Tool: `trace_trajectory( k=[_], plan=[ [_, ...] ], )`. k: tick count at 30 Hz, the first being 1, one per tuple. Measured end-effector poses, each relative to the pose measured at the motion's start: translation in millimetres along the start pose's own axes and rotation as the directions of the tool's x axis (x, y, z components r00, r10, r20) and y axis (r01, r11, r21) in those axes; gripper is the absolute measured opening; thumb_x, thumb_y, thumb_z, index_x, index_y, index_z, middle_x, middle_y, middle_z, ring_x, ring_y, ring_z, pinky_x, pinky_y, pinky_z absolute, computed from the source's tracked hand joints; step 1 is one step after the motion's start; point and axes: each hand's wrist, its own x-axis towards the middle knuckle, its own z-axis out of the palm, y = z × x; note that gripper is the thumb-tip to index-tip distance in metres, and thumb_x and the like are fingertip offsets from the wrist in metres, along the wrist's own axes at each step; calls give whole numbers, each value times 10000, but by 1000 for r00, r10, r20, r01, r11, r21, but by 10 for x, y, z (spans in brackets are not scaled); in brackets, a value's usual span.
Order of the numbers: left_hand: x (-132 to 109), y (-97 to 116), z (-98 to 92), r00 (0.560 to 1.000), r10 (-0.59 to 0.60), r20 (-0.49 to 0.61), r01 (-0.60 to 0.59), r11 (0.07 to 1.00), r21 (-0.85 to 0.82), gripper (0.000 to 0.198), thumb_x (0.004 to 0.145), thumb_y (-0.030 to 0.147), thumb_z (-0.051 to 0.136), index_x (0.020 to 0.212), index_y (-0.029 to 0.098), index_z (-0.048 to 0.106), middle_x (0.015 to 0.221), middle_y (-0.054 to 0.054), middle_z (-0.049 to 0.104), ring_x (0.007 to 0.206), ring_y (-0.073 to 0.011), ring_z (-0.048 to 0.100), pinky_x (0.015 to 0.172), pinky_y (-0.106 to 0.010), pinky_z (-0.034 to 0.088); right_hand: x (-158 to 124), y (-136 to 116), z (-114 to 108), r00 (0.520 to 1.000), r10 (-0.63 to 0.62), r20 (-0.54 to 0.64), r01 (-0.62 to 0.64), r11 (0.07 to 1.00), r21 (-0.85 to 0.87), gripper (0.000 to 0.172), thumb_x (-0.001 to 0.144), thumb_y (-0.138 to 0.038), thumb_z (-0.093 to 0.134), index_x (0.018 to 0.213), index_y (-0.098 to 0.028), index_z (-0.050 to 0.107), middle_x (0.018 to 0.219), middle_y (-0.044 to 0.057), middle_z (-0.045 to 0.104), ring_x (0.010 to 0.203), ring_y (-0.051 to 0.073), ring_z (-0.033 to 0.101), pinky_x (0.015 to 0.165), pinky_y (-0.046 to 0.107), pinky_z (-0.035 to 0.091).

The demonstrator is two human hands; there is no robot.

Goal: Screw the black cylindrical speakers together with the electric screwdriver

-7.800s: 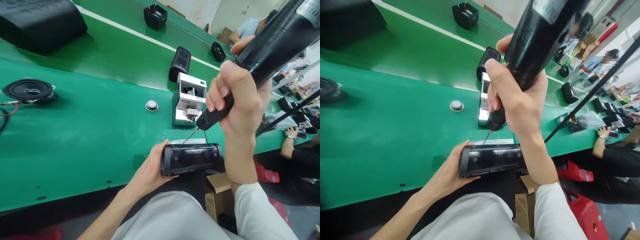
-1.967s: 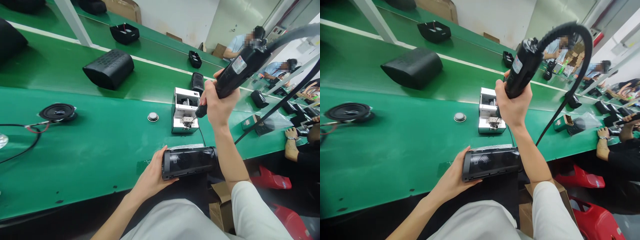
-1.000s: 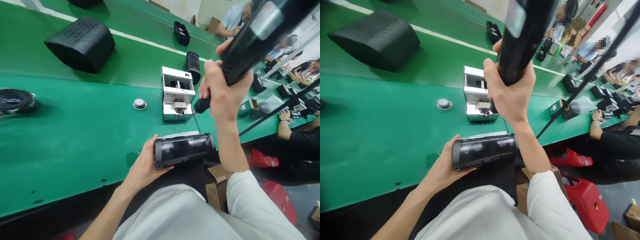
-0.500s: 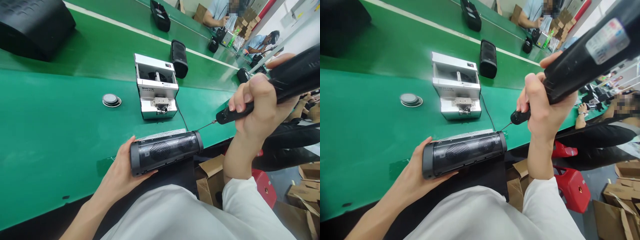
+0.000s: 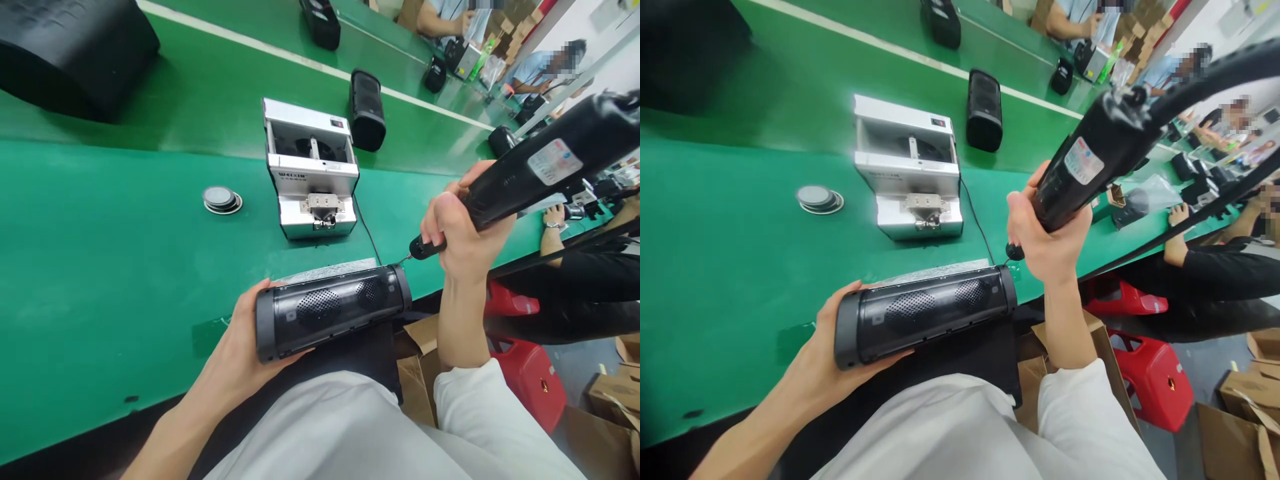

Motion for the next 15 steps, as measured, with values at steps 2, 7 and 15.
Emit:
trace_trajectory(
  k=[2,7,15],
  plan=[
    [-11,4,-5,1000,-5,-5,5,1000,13,955,906,514,848,1698,384,331,1609,-104,621,1411,-405,726,1171,-610,634,2,-11,13,1000,4,7,-4,1000,1,274,952,-335,973,1000,-269,712,615,-117,495,381,52,390,360,173,395],
    [-21,-55,-3,1000,25,-16,-25,1000,20,988,891,549,861,1708,369,336,1581,-111,632,1372,-390,744,1159,-592,643,15,-68,64,999,39,5,-39,999,-17,301,939,-388,994,962,-278,715,641,-102,517,397,63,419,354,198,401],
    [23,-118,19,999,32,38,-34,999,28,1167,814,474,975,1724,327,259,1646,-164,551,1477,-423,667,1213,-630,594,69,38,-4,999,32,-39,-36,994,-106,485,853,-519,1048,952,-311,622,619,-108,425,384,85,300,362,276,294]
  ],
)
